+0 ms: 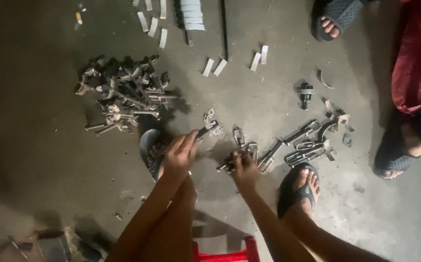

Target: The person sits on a low stool and repeatedly picks up small metal components from a pile on the floor, then assembles them by hand into larger units. The assembled units are placed into a growing pile nearby. The person handles the parts one at a time, occasionally adjusting their grip or orientation before joining them.

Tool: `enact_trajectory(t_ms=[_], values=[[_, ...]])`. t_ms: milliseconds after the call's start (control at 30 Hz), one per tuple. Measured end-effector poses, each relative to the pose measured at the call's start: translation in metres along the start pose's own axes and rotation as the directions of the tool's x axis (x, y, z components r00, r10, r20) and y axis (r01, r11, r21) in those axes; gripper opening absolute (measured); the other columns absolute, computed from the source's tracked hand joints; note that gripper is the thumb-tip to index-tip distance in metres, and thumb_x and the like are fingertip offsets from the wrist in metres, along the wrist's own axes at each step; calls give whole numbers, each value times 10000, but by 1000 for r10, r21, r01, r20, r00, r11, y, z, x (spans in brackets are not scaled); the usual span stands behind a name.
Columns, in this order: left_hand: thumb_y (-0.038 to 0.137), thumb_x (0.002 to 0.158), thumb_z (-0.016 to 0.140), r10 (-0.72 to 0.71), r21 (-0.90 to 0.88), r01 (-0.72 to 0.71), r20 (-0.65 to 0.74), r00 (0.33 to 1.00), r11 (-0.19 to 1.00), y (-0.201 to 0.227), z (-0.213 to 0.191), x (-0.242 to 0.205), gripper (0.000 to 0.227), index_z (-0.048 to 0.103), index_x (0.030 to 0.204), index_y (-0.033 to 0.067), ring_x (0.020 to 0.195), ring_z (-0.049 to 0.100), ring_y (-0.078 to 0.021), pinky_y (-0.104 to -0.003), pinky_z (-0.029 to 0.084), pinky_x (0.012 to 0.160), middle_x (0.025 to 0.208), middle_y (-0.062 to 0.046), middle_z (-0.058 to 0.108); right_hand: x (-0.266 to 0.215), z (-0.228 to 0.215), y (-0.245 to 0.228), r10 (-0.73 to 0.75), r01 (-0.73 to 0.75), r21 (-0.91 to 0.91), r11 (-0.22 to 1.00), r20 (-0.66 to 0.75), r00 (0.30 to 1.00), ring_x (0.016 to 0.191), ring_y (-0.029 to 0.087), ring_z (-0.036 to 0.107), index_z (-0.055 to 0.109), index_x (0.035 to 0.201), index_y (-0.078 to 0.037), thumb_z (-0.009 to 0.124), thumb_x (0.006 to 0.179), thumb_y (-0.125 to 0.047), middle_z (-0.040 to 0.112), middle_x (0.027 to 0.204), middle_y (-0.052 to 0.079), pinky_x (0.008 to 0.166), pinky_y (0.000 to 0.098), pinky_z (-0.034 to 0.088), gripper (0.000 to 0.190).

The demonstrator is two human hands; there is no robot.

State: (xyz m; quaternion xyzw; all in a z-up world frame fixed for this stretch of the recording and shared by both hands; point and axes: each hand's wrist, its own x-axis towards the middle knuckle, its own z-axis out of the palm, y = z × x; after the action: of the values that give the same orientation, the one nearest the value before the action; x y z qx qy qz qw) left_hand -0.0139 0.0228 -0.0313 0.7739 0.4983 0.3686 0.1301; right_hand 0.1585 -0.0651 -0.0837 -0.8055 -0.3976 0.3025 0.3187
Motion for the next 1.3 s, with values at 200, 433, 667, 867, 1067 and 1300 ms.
enact_trajectory(t_ms=[200,433,667,867,1067,1300], values=[[233,803,631,-157,3,157,29,987,988,15,-7,20,219,648,957,78,642,622,-188,-260,486,572,745,-45,635,3,8,-3,22,-25,447,894,11,1000,713,164,618,640,844,54,655,798,-55,655,729,180,655,332,508,119],[212,783,653,-249,-80,247,-13,968,966,22,-6,18,226,651,959,69,605,626,-251,-305,487,523,716,-93,642,6,7,-3,0,-30,583,812,51,999,831,242,631,584,951,116,616,809,-27,638,832,231,748,385,493,204],[244,834,607,-640,-397,762,416,646,511,49,-38,50,218,601,720,59,510,529,-194,-294,430,468,561,-79,529,4,1,-5,-11,-15,391,920,66,998,773,225,637,610,928,74,651,790,-25,638,780,195,706,371,499,175],[238,856,561,-469,-430,775,861,197,-463,27,-11,10,256,410,678,133,430,343,-28,-166,284,389,522,77,324,7,1,-6,96,-137,276,951,157,983,757,294,636,610,880,64,598,837,-169,634,755,235,674,403,493,237],[204,889,513,-272,-364,666,931,244,-651,19,-8,1,305,358,628,173,422,294,-43,-162,230,368,490,71,300,7,0,-11,281,-226,-205,952,300,912,849,358,619,566,990,-105,525,830,-447,647,882,166,716,478,480,380],[204,916,479,-122,-330,587,923,365,-739,13,-13,3,244,428,685,141,457,313,-60,-187,260,414,540,46,334,7,-1,-37,197,-176,-89,980,446,873,882,337,614,552,1022,-91,602,822,-266,607,971,151,665,387,556,270]])
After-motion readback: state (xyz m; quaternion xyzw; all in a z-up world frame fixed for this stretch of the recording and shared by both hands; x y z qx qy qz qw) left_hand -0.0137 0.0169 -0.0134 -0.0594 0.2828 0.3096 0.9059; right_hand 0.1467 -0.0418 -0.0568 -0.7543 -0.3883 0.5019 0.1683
